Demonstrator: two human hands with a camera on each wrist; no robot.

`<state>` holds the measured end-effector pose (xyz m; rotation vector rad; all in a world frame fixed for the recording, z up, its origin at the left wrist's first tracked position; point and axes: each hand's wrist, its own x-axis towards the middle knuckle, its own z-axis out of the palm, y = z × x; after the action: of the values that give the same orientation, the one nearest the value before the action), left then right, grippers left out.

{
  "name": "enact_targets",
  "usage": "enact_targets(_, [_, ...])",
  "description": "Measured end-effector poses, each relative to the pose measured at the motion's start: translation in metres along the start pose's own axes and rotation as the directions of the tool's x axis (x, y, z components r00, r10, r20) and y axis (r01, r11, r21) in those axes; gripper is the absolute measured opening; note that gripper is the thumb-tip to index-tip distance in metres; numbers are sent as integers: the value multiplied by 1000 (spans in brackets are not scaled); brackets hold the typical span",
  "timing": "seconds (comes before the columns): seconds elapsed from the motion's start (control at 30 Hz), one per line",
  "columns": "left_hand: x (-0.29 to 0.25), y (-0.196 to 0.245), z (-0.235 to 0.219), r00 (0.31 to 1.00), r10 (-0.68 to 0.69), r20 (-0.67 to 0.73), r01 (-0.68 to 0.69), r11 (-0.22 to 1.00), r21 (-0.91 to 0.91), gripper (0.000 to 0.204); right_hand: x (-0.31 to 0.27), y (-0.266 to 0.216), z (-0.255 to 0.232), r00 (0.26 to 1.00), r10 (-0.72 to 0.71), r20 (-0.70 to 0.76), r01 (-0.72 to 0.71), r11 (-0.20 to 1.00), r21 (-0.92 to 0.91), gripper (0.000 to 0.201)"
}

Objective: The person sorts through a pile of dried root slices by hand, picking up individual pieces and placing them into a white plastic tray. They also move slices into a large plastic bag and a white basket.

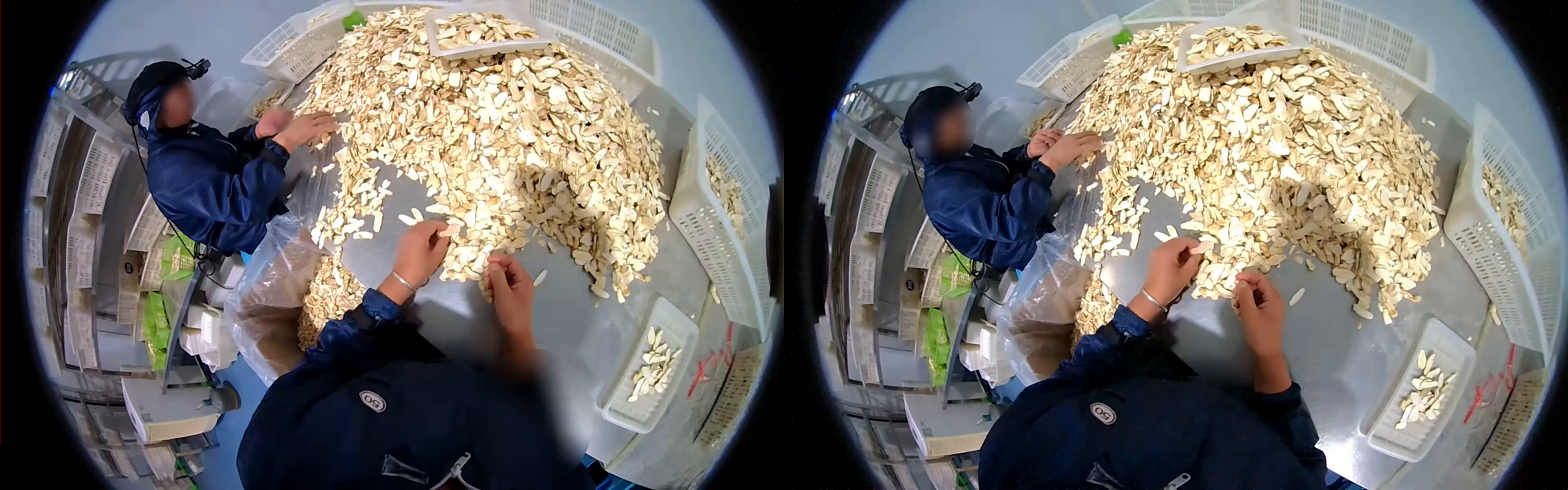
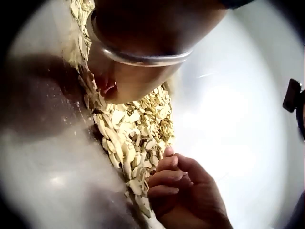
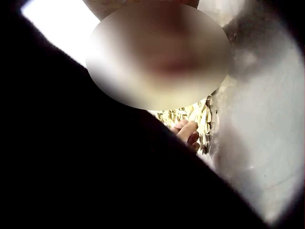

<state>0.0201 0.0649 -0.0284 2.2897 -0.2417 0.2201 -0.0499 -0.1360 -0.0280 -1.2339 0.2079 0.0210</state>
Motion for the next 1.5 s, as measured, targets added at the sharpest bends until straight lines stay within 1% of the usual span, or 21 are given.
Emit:
enact_targets(0.03, [-4,0,-3,991,-128,29,130,986,-104,24,0,-1,1,1000,-6,13,6,1000,3,12])
enact_targets(0.07, [-8,-4,-5,978,-192,79,206,943,-262,24,0,0,2,1000,-12,28,12,1000,6,13])
enact_targets(0.13, [-13,-10,-7,937,-285,201,349,763,-544,26,1,4,1,999,-13,51,13,1000,-1,12])
enact_targets(0.23, [-21,2,-15,903,-294,313,430,623,-654,24,5,14,-4,991,-60,116,64,997,-32,15])
enact_targets(0.33, [-25,20,-12,848,-339,407,515,343,-786,24,3,15,1,985,-108,135,107,994,11,25])
enact_targets(0.43, [-28,27,-14,735,-382,561,644,135,-753,22,1,14,1,982,-99,159,95,995,31,36])
enact_targets(0.57, [-35,21,-4,751,-388,534,633,193,-750,18,0,12,0,982,-16,189,15,1000,4,35])
enact_targets(0.63, [-38,16,2,767,-390,509,613,211,-762,16,-2,7,3,988,-41,148,40,999,13,30])
enact_targets(0.67, [-39,7,5,811,-362,460,572,325,-753,15,-3,5,3,991,-53,127,51,999,17,28])
enact_targets(0.73, [-35,-1,5,886,-283,367,463,535,-707,13,-1,0,2,996,-63,-68,67,996,64,20])
enact_targets(0.77, [-35,-4,8,950,-222,219,310,751,-584,13,1,-2,1,985,-63,-162,78,993,86,17])
enact_targets(0.8, [-32,8,4,989,-119,88,144,906,-399,13,2,-4,0,981,-70,-181,88,992,91,16])
enact_targets(0.83, [-27,17,2,1000,18,-16,-20,985,-169,14,3,-6,-2,977,-77,-201,98,991,97,15])
enact_targets(0.87, [-22,22,2,991,125,-46,-128,988,-89,15,3,-7,-3,972,-82,-220,107,989,103,14])
enact_targets(0.93, [-9,32,5,937,340,-80,-334,940,75,19,2,-3,-6,981,-103,-163,117,990,75,14])
enact_targets(1.03, [-5,45,2,951,303,58,-308,945,107,23,2,-4,-6,985,-111,-130,122,989,80,14])
enact_targets(1.13, [-2,41,1,982,145,123,-165,971,173,17,1,-6,-5,987,-98,-131,110,990,86,13])
enact_targets(1.23, [-4,20,9,999,-45,30,48,994,-99,12,0,-11,-2,988,-74,-133,88,991,104,12])
enact_targets(1.33, [-7,7,8,987,-146,62,159,937,-311,11,0,-10,-1,993,-62,-99,74,989,127,11])
enact_targets(1.43, [-7,10,5,982,-172,77,188,932,-310,12,2,-3,-4,996,-63,-55,71,988,137,12])
enact_targets(1.5, [-4,20,3,992,-103,73,116,972,-206,12,2,-1,-5,997,-61,-44,67,988,138,13])
